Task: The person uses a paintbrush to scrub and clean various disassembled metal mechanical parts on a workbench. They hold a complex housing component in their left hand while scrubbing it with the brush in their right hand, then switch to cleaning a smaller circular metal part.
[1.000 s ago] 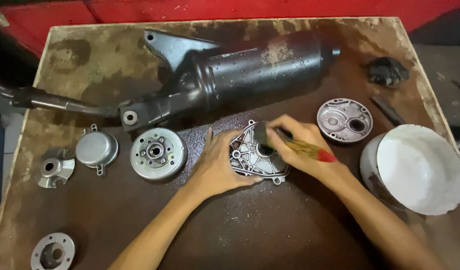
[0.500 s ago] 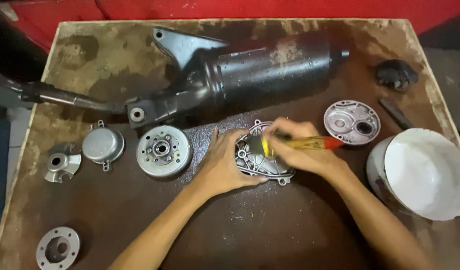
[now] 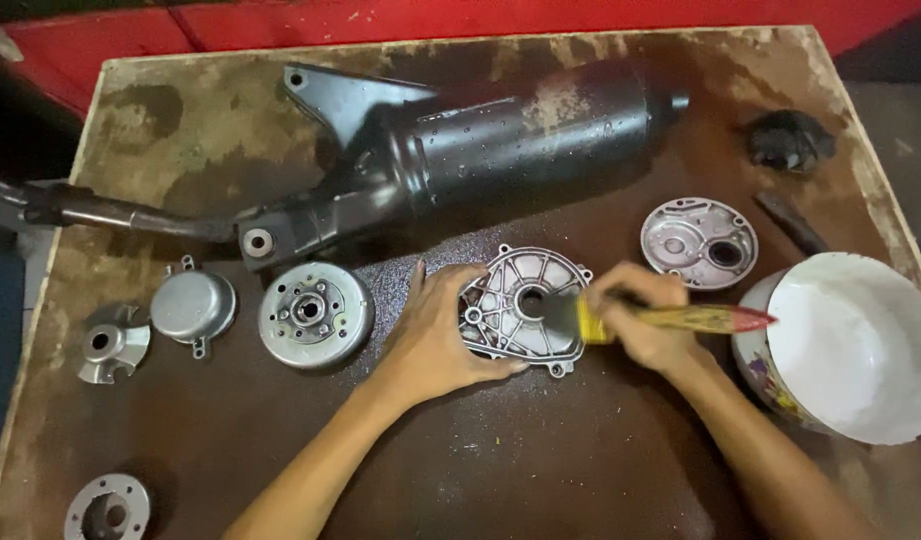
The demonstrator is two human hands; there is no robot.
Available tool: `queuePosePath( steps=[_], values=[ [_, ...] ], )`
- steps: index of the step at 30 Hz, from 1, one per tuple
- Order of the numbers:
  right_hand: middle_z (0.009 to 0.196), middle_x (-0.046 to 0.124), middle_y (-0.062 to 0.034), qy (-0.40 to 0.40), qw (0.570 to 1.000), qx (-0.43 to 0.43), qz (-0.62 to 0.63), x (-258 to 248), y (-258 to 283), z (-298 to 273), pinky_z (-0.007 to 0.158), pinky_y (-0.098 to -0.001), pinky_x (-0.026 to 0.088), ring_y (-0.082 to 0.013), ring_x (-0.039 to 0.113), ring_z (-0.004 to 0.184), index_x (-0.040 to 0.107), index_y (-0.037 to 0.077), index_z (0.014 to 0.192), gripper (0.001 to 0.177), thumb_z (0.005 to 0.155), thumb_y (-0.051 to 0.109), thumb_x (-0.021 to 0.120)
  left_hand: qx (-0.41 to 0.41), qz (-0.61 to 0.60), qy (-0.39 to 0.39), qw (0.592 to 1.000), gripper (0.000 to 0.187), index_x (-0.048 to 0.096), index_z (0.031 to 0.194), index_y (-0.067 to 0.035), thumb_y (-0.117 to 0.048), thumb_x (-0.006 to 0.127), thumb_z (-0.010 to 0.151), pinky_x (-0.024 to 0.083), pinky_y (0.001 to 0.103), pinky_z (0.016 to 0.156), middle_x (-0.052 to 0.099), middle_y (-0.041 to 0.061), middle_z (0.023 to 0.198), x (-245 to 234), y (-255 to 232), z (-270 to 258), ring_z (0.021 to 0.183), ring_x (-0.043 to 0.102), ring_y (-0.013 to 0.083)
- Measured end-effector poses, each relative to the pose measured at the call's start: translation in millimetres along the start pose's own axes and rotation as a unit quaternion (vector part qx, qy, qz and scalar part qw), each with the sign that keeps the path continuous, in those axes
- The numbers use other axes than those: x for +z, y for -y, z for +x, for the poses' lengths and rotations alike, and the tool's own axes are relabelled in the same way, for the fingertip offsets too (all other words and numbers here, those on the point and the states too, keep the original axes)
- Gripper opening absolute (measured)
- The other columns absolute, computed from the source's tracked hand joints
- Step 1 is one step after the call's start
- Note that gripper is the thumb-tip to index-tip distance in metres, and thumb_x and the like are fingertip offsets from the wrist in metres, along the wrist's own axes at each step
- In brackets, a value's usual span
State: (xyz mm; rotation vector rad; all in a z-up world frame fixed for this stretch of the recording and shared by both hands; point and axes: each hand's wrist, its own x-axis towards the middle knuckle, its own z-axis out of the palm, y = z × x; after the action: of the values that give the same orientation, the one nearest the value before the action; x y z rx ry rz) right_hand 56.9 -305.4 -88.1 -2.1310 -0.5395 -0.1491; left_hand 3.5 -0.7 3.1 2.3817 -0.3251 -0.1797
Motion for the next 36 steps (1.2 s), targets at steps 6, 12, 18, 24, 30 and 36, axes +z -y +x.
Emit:
queuePosePath(
  steps=[6,12,18,24,30,36],
  values=[
    [0.072,0.071,-0.0058,0.036,0.992,-0.114,0.032,-16.0,46.0,1.5,0.059,-0.0291,0.055,-0.0134,0.071,0.062,0.067,0.006,0.082,0.006,0.077,0.008,0.064,0.035,0.011,-0.023,0.999,0.121,0.039,0.143,-0.001,-0.056,0.095,0.051,0.004,0.058,0.126,0.047,0.018,0.146,3.9,6.4,-2.5,0.143,0.040,0.0352],
    [0.066,0.069,-0.0039,0.021,0.990,-0.130,0.051,-9.9,30.5,0.7,0.045,-0.0264,0.048,-0.0087,0.061,0.049,0.066,0.009,0.075,0.005,0.072,0.011,0.062,0.010,0.024,-0.002,1.000,0.123,0.037,0.141,-0.001,-0.058,0.096,0.049,0.004,0.057,0.126,0.047,0.017,0.144,3.9,5.2,-0.1,0.142,0.043,0.0321],
    [0.073,0.068,-0.0070,-0.069,0.993,-0.076,0.061,-5.3,39.5,11.0,0.052,-0.0281,0.051,-0.0112,0.064,0.061,0.061,0.005,0.081,0.012,0.083,0.010,0.051,0.035,0.022,-0.027,0.999,0.127,0.034,0.144,0.002,-0.058,0.096,0.051,0.006,0.057,0.125,0.045,0.019,0.147,6.6,7.6,-2.7,0.142,0.041,0.0345],
    [0.078,0.070,-0.0084,-0.136,0.985,0.009,0.107,-7.6,62.9,19.3,0.051,-0.0257,0.054,-0.0106,0.064,0.061,0.067,0.002,0.090,0.019,0.089,0.010,0.050,0.014,0.025,-0.013,0.999,0.128,0.033,0.144,0.000,-0.057,0.096,0.049,0.005,0.056,0.125,0.045,0.018,0.146,3.0,2.5,0.2,0.143,0.038,0.0358],
    [0.063,0.065,-0.0103,-0.064,0.983,0.054,0.161,-11.5,46.7,13.7,0.039,-0.0279,0.041,-0.0137,0.050,0.044,0.066,0.003,0.074,0.019,0.081,0.008,0.049,0.068,0.020,-0.048,0.996,0.125,0.032,0.145,0.003,-0.057,0.095,0.054,0.005,0.060,0.127,0.047,0.019,0.145,11.2,12.0,-2.3,0.141,0.044,0.0340],
    [0.062,0.061,-0.0061,-0.037,0.986,-0.103,0.129,3.5,-8.7,5.5,0.043,-0.0277,0.041,-0.0120,0.047,0.047,0.059,0.007,0.068,0.016,0.077,0.013,0.047,0.037,0.037,-0.026,0.998,0.129,0.032,0.144,0.002,-0.059,0.094,0.050,0.005,0.058,0.125,0.045,0.020,0.146,7.3,7.5,-0.9,0.140,0.043,0.0339]
  ],
)
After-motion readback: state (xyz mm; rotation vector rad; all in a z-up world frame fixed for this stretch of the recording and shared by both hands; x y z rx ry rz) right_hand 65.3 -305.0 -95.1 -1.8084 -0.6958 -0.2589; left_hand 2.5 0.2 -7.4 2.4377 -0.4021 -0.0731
